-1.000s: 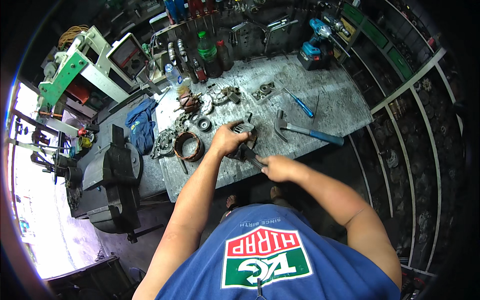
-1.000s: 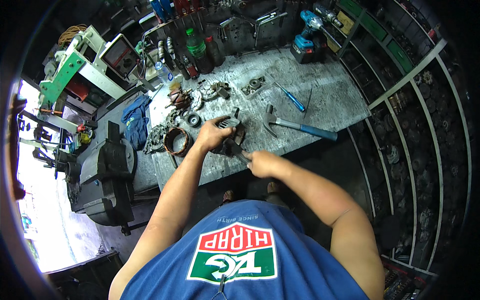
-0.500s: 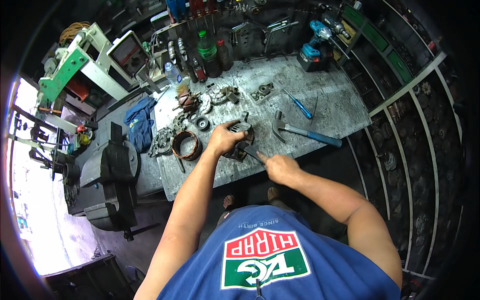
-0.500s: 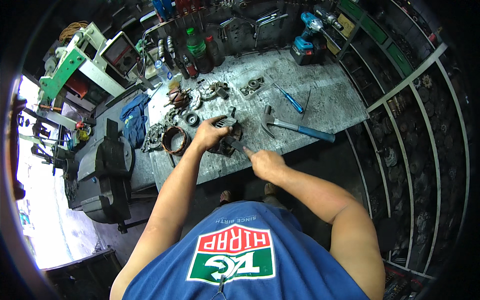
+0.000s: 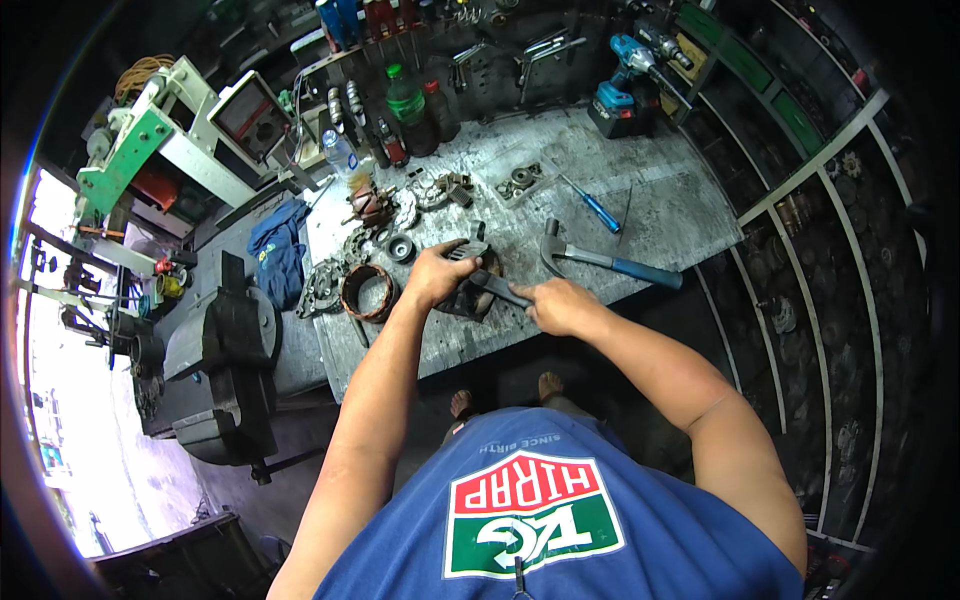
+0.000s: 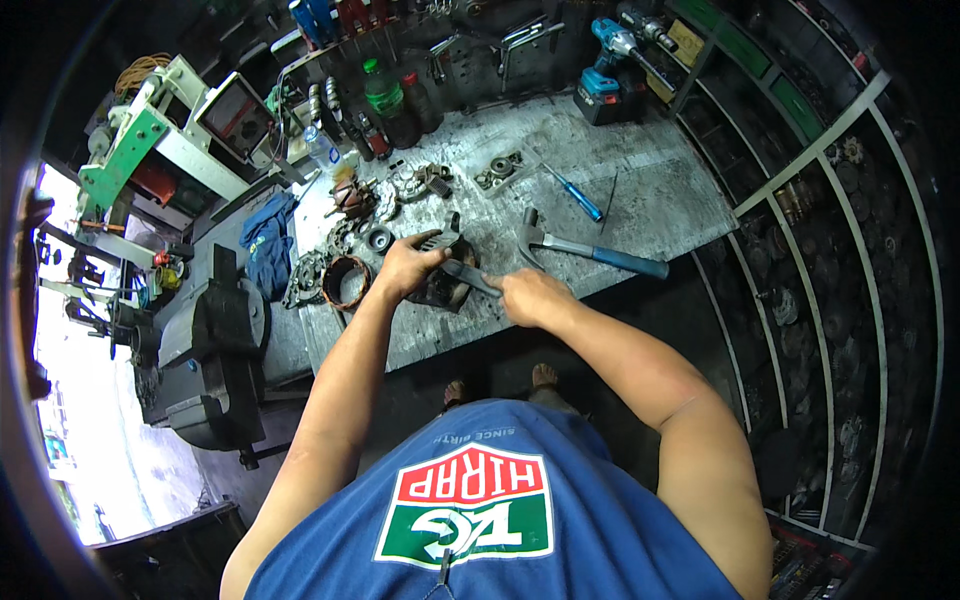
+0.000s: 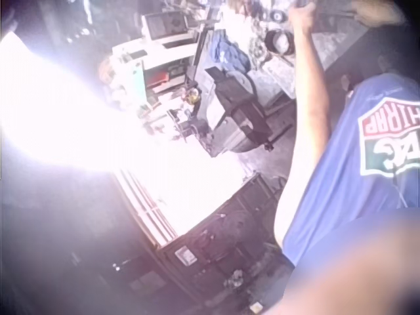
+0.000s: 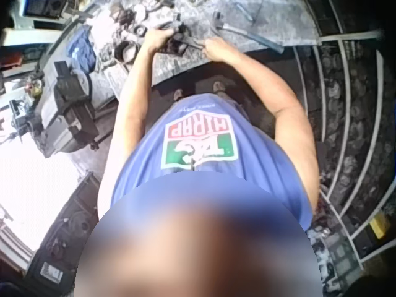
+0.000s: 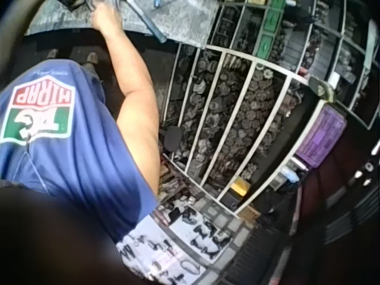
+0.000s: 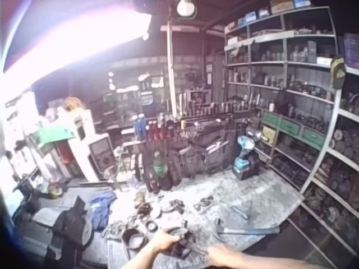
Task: The person uses a hammer and a screwdriver to tap and pry components on a circular mechanical part on a workbench. They repeatedly reposition the part and apply force to separate or adjust internal pieces.
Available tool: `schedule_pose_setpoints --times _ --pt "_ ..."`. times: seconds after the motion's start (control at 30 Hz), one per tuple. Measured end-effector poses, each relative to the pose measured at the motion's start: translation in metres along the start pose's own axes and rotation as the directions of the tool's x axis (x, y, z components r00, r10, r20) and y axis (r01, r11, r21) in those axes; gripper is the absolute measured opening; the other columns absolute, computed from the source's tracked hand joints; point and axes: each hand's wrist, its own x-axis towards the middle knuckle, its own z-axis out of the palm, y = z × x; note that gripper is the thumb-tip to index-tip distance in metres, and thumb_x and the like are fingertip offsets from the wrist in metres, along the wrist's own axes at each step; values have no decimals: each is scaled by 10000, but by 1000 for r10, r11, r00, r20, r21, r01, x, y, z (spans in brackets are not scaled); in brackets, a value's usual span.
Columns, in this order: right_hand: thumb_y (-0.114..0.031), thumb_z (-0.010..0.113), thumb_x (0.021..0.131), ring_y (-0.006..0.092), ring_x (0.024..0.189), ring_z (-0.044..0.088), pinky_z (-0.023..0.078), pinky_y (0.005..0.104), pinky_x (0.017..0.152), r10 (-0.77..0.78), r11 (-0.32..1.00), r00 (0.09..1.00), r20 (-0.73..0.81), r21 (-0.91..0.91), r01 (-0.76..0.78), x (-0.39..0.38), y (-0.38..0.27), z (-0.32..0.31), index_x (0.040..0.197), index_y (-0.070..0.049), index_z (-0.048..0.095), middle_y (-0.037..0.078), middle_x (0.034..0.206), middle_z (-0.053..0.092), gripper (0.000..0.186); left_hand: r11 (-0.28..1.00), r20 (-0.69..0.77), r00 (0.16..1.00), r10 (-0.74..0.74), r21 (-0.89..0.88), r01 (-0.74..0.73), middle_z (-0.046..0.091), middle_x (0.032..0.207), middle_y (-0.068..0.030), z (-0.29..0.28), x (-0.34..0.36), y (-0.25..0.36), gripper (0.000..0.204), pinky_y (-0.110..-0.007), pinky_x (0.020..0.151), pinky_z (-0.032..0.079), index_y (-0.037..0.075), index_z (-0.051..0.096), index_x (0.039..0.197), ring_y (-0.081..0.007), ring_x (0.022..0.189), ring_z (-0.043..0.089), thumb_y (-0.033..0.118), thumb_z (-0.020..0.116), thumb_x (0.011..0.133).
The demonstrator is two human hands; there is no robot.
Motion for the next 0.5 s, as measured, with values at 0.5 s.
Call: schedule_pose_setpoints --times 0.5 --pt "-310 727 1050 447 1176 784 604 517 1085 -202 950 941 272 290 120 -1 7 -3 1649 -298 645 261 1255 816 604 977 61 995 84 194 -94 853 1271 -188 4 -7 12 776 -365 1050 608 10 740 1503 -236 1111 808 347 962 840"
